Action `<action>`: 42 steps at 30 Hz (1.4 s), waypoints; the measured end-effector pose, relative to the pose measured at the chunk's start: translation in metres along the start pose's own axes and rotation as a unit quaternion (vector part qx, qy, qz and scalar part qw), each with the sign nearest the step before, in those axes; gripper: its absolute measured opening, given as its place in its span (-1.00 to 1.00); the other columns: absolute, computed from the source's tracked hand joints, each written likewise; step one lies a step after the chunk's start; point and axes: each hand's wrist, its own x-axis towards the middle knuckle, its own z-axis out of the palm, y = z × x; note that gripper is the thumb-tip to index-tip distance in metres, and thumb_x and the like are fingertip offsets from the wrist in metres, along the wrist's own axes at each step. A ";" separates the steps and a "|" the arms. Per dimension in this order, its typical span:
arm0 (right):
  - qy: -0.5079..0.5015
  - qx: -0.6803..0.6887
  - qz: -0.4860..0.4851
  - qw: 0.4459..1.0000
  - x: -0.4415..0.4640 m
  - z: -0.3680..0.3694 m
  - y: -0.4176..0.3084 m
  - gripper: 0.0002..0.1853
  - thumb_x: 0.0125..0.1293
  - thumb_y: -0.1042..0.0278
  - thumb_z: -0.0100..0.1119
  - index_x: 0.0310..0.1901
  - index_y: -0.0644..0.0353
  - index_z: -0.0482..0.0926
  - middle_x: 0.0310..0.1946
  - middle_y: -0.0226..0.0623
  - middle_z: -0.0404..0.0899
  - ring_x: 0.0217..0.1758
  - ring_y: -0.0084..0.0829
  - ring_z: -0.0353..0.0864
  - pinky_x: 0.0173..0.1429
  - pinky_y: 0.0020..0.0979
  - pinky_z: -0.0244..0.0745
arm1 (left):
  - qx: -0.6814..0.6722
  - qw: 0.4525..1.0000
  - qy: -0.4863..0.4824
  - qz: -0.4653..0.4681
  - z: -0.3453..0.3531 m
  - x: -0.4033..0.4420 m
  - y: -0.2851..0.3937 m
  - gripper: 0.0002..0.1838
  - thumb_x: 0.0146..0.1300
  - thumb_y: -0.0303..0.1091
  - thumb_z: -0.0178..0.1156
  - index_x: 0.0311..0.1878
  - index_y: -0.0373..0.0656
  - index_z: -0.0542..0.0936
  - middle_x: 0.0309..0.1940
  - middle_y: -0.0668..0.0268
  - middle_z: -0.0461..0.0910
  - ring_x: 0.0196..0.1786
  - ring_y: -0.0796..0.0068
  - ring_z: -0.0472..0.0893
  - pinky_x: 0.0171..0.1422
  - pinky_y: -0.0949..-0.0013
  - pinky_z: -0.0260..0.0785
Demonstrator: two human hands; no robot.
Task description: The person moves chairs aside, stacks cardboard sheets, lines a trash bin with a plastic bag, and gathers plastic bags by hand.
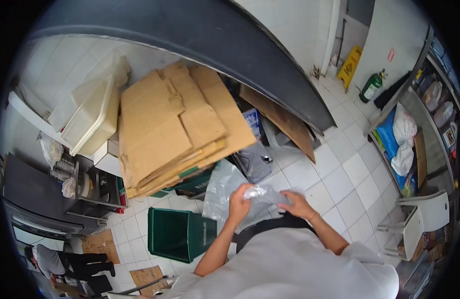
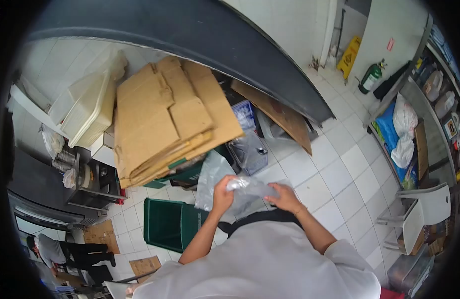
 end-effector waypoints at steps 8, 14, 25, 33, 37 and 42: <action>-0.042 0.000 -0.057 0.997 -0.026 -0.118 0.030 0.10 -0.20 -0.07 0.41 0.32 0.20 0.00 0.26 0.09 0.11 0.34 -0.04 0.09 0.35 -0.22 0.01 | -0.009 0.995 0.001 -0.101 0.092 0.009 0.030 -0.79 0.07 -0.59 0.08 -0.18 -0.20 0.45 -0.34 0.33 0.52 -0.19 0.55 0.47 -0.04 0.50 0.28; 0.171 -0.012 -0.030 0.985 -0.019 -0.100 0.066 -0.38 -0.18 0.20 0.38 -0.01 0.24 0.43 -0.02 0.10 0.41 0.05 0.02 0.40 0.12 -0.18 0.30 | -0.080 0.956 -0.273 -0.067 0.169 0.035 0.074 -0.69 0.10 -0.41 0.18 -0.06 -0.18 0.45 -0.21 0.32 0.51 -0.09 0.51 0.46 0.02 0.46 0.26; 0.222 -0.182 0.317 0.904 -0.122 -0.143 0.217 -0.63 -0.10 0.12 0.33 -0.48 0.33 0.56 -0.49 0.07 0.54 -0.37 0.05 0.54 -0.28 -0.11 0.43 | -0.019 0.970 0.039 -0.239 0.172 0.281 -0.132 -0.62 0.08 -0.21 0.26 -0.15 -0.30 0.48 -0.31 0.21 0.56 -0.26 0.37 0.51 -0.18 0.33 0.36; 0.232 0.003 0.644 0.729 -0.306 -0.088 0.256 -0.34 -0.20 0.07 0.42 -0.11 0.42 0.49 -0.18 0.03 0.56 -0.08 -0.12 0.56 -0.01 -0.25 0.44 | -0.243 0.923 0.214 -0.209 0.163 0.405 -0.297 -0.47 0.12 -0.24 0.21 0.08 -0.37 0.34 -0.03 0.14 0.49 -0.02 0.14 0.51 0.05 0.22 0.40; 0.302 0.082 0.696 0.646 -0.314 -0.101 0.184 -0.44 -0.14 0.19 0.40 -0.15 0.46 0.50 -0.27 -0.08 0.59 -0.20 -0.24 0.58 -0.11 -0.29 0.45 | -0.309 0.903 0.129 -0.268 0.174 0.404 -0.313 -0.52 0.14 -0.29 0.19 0.07 -0.34 0.35 -0.05 0.15 0.49 -0.05 0.16 0.52 0.01 0.22 0.44; 0.366 0.038 0.674 0.641 -0.323 -0.118 0.200 -0.48 -0.05 0.17 0.33 -0.19 0.50 0.50 -0.27 0.02 0.58 -0.17 -0.19 0.58 -0.09 -0.27 0.44 | -0.338 0.896 0.023 -0.287 0.190 0.399 -0.305 -0.58 0.16 -0.35 0.15 0.07 -0.30 0.36 -0.08 0.17 0.50 -0.09 0.20 0.54 -0.05 0.22 0.49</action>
